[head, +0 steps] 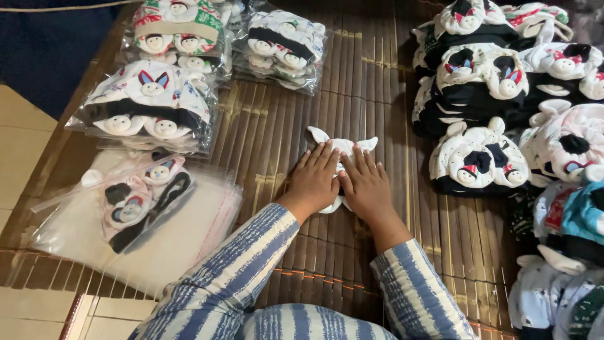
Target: Packaging baby hats into individual plastic bags on a floor mat
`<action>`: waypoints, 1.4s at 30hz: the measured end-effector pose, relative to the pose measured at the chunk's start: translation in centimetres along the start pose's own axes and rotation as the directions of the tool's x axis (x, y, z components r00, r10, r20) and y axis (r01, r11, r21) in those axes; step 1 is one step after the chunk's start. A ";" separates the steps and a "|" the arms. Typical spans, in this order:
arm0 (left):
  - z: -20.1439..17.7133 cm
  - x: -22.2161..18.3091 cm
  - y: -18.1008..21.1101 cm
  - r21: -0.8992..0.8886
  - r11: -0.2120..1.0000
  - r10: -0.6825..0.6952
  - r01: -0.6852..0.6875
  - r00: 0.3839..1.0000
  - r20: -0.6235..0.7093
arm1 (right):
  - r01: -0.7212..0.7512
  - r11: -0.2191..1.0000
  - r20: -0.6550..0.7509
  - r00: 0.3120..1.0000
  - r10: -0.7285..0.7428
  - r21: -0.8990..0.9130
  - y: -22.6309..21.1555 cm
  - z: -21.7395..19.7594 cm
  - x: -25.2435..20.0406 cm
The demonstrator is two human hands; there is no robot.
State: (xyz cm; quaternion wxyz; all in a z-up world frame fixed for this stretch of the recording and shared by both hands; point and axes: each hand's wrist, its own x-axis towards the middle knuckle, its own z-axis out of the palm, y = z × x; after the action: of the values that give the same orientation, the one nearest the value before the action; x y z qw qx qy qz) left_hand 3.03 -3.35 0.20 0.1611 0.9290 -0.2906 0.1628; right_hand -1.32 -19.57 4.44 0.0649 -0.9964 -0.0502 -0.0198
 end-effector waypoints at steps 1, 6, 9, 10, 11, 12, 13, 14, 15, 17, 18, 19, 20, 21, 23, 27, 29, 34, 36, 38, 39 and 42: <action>0.3 -0.1 0.1 0.002 1.000 -0.005 0.005 1.000 -0.003 | 0.006 1.000 -0.001 1.000 -0.006 -0.001 0.3 0.3 -0.1; -0.7 -0.7 0.4 -0.010 1.000 -0.003 0.001 0.986 -0.164 | 0.016 1.000 -0.030 0.999 -0.015 0.021 1.2 1.1 0.1; -3.5 -2.9 1.5 -0.059 0.998 -0.035 0.025 0.982 -0.184 | 0.075 0.996 -0.166 0.984 -0.068 0.038 1.9 1.8 -0.1; -5.6 -4.0 1.7 -0.049 0.998 -0.049 0.041 0.981 -0.186 | 0.093 0.995 -0.164 0.983 -0.085 0.042 1.8 1.8 -0.1; -7.7 -5.0 1.9 -0.037 0.999 -0.045 0.038 0.981 -0.190 | 0.121 0.992 -0.234 0.966 -0.109 0.040 1.9 1.9 -0.1; -9.7 -6.0 2.3 -0.028 0.999 -0.035 0.030 0.981 -0.191 | 0.142 0.989 -0.303 0.945 -0.125 0.037 2.1 1.9 -0.3; -11.5 -7.1 1.6 -0.022 0.999 -0.044 0.041 0.981 -0.191 | 0.153 0.987 -0.301 0.944 -0.134 0.041 1.8 1.8 -0.4; -13.2 -8.1 0.8 0.022 0.998 -0.056 0.061 0.980 -0.191 | 0.233 0.970 -0.402 0.896 -0.190 0.061 1.6 1.6 -0.4; -15.0 -9.0 0.1 0.066 0.994 -0.067 0.081 0.979 -0.191 | 0.313 0.947 -0.500 0.833 -0.236 0.074 1.5 1.3 -0.4; -17.9 -11.1 -2.7 0.117 0.965 -0.187 0.234 0.931 -0.315 | 0.322 0.944 -0.528 0.816 -0.237 0.073 1.5 1.4 -0.5; -19.4 -12.2 -4.2 0.147 0.915 -0.284 0.377 0.857 -0.430 | 0.320 0.944 -0.554 0.801 -0.227 0.076 1.4 1.5 -0.5; -20.4 -13.8 -6.4 0.151 0.912 -0.286 0.382 0.854 -0.435 | 0.328 0.942 -0.556 0.798 -0.233 0.076 1.3 1.3 -0.7; -21.5 -15.6 -8.6 0.149 0.846 -0.366 0.513 0.760 -0.537 | 0.295 0.951 -0.539 0.818 -0.201 0.091 1.2 1.2 -0.8; -22.5 -17.3 -10.8 0.130 0.763 -0.428 0.633 0.646 -0.632 | 0.260 0.960 -0.522 0.836 -0.170 0.105 1.0 1.1 -1.0; -25.2 -19.4 -10.8 0.110 0.681 -0.560 0.724 0.611 -0.560 | 0.228 0.969 -0.517 0.844 -0.146 0.099 0.5 1.0 -1.4; -26.3 -22.8 -11.6 -0.225 0.528 -0.830 0.819 0.441 -0.341 | 0.132 0.989 -0.618 0.772 -0.149 -0.074 0.5 0.9 -1.4; -26.6 -23.7 -10.7 -0.189 0.635 -0.751 0.749 0.542 -0.377 | 0.154 0.980 -0.666 0.719 -0.198 -0.124 -1.0 0.1 -1.5; -26.3 -24.5 -10.6 -0.152 0.877 -0.478 0.456 0.797 -0.370 | 0.346 0.919 -0.713 0.595 -0.371 -0.189 -9.1 -2.0 -2.8; -24.3 -26.0 -12.3 -0.116 0.960 -0.274 0.255 0.942 -0.194 | 0.555 0.821 -0.677 0.555 -0.483 -0.130 -12.9 -1.4 -3.8; -23.7 -25.8 -12.4 -0.135 0.966 -0.240 0.221 0.959 -0.149 | 0.655 0.743 -0.646 0.511 -0.568 -0.135 -16.8 -1.6 -4.9; -23.5 -25.6 -12.4 -0.156 0.970 -0.202 0.185 0.974 -0.104 | 0.744 0.654 -0.614 0.455 -0.645 -0.136 -18.7 -1.8 -5.4; -22.6 -26.2 -13.3 -0.284 0.934 -0.233 0.215 0.972 -0.031 | 0.793 0.596 -0.609 0.414 -0.677 -0.123 -21.6 -0.1 -5.1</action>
State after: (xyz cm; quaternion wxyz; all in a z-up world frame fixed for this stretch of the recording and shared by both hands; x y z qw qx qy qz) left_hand -14.16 28.70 7.32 0.3171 0.9184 -0.1974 0.1306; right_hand -8.65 1.28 7.03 0.1535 -0.7983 -0.4616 -0.3552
